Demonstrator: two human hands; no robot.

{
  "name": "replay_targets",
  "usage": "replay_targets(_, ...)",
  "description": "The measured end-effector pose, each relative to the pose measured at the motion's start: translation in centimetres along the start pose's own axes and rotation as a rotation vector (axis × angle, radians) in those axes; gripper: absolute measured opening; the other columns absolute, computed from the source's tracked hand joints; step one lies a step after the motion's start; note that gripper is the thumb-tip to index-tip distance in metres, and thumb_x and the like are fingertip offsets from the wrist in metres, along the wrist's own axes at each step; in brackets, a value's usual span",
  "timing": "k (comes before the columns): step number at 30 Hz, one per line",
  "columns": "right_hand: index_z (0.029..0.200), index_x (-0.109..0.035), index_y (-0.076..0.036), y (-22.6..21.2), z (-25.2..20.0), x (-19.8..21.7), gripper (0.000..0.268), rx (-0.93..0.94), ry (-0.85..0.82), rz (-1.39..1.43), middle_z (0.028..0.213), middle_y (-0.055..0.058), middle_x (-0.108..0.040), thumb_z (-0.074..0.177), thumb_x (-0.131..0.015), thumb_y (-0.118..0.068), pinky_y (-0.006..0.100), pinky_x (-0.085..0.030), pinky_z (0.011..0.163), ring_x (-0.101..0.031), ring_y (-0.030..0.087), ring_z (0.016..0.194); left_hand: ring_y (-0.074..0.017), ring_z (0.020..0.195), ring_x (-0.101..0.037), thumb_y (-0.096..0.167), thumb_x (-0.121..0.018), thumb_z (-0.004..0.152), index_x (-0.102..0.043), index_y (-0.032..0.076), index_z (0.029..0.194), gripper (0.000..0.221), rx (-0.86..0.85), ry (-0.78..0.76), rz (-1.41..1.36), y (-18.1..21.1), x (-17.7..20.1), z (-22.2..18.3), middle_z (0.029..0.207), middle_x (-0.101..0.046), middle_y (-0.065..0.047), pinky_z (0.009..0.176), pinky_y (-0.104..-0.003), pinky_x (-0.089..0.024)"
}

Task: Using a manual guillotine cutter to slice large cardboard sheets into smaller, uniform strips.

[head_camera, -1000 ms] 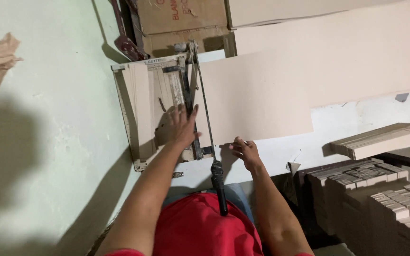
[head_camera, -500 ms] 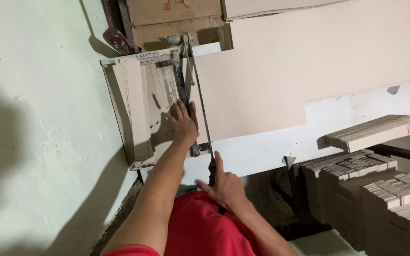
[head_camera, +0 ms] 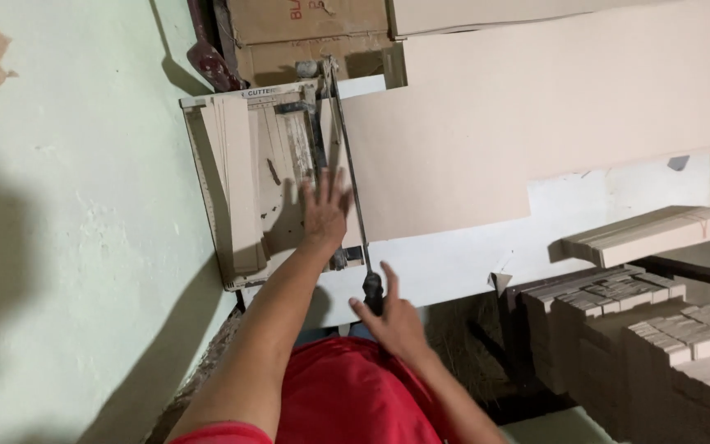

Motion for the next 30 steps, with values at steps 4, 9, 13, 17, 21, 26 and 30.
replay_targets(4, 0.163, -0.018, -0.024, -2.6, -2.6, 4.3, 0.089, -0.013, -0.090, 0.198, 0.094, 0.017, -0.080, 0.092, -0.047, -0.068, 0.050, -0.056, 0.080, -0.077, 0.039, 0.091, -0.0338, 0.130, -0.013, 0.038, -0.070, 0.091, -0.023, 0.023, 0.141, 0.070, -0.234, 0.254, 0.021, 0.5, -1.3, 0.3, 0.141, -0.010, -0.011, 0.102, -0.061, -0.016)
replay_targets(9, 0.159, -0.038, -0.031, 3.6, 1.6, 2.2, 0.066, 0.010, -0.150, 0.405, 0.094, 0.019, -0.079, 0.099, -0.048, -0.058, 0.040, -0.063, 0.074, -0.077, 0.033, 0.082, -0.0271, 0.097, -0.042, 0.029, -0.069, 0.090, -0.046, 0.023, 0.109, 0.030, -0.512, 0.564, 0.082, -1.7, -4.8, -1.9, 0.103, -0.041, -0.005, 0.085, -0.050, -0.036)
replay_targets(13, 0.154, -0.045, -0.023, 10.0, 7.1, 0.0, 0.064, -0.065, -0.134, 0.571, 0.095, 0.021, -0.078, 0.102, -0.046, -0.061, 0.042, -0.064, 0.069, -0.078, 0.034, 0.080, -0.0221, 0.070, -0.061, 0.021, -0.071, 0.087, -0.060, 0.022, 0.079, 0.013, -0.660, 0.774, 0.160, -6.7, -6.2, -3.9, 0.075, -0.062, 0.002, 0.070, -0.043, -0.050)
replay_targets(17, 0.153, -0.045, -0.011, 12.4, 10.5, -0.1, 0.075, -0.173, 0.000, 0.774, 0.108, 0.028, -0.074, 0.101, -0.053, -0.064, 0.050, -0.060, 0.082, -0.075, 0.040, 0.093, -0.0302, 0.115, -0.061, 0.052, -0.046, 0.099, -0.066, 0.020, 0.124, 0.045, -0.112, 0.142, -0.262, -14.3, -10.3, 1.1, 0.123, -0.065, -0.010, 0.095, -0.043, -0.049)
replay_targets(21, 0.158, -0.032, -0.006, 12.8, 13.6, 0.5, 0.076, -0.228, 0.127, 0.949, 0.125, 0.031, -0.066, 0.104, -0.056, -0.054, 0.055, -0.056, 0.093, -0.071, 0.044, 0.106, -0.0228, 0.098, -0.047, 0.052, -0.062, 0.094, -0.064, 0.025, 0.114, 0.033, -0.318, 0.327, 0.353, -14.7, -4.1, -4.5, 0.120, -0.048, 0.000, 0.078, -0.038, -0.039)
replay_targets(26, 0.139, -0.029, -0.005, 12.0, 15.8, 2.3, 0.065, -0.236, 0.240, 1.290, 0.109, 0.009, -0.054, 0.103, -0.060, -0.050, 0.030, -0.061, 0.070, -0.066, 0.026, 0.083, -0.0424, 0.152, -0.017, 0.053, -0.072, 0.088, 0.001, 0.024, 0.165, 0.110, 0.414, 0.204, -0.715, -14.0, -0.1, -7.5, 0.168, 0.001, -0.017, 0.122, -0.064, -0.023)
replay_targets(30, 0.103, -0.039, -0.017, 15.1, 16.0, 1.5, 0.035, -0.136, 0.258, 1.466, 0.085, -0.002, -0.052, 0.103, -0.067, -0.037, 0.027, -0.049, 0.048, -0.056, 0.018, 0.055, -0.0411, 0.146, -0.038, 0.019, -0.062, 0.102, 0.007, 0.022, 0.165, 0.093, 0.452, 0.272, -0.918, -14.4, -1.8, -5.5, 0.166, -0.016, -0.023, 0.110, -0.057, -0.047)
Point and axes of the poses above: each hand's wrist, its own z-axis towards the middle knuckle, its own x-axis out of the back of the hand, y = z × x, the point moved 2 cm from there along z, towards the middle knuckle
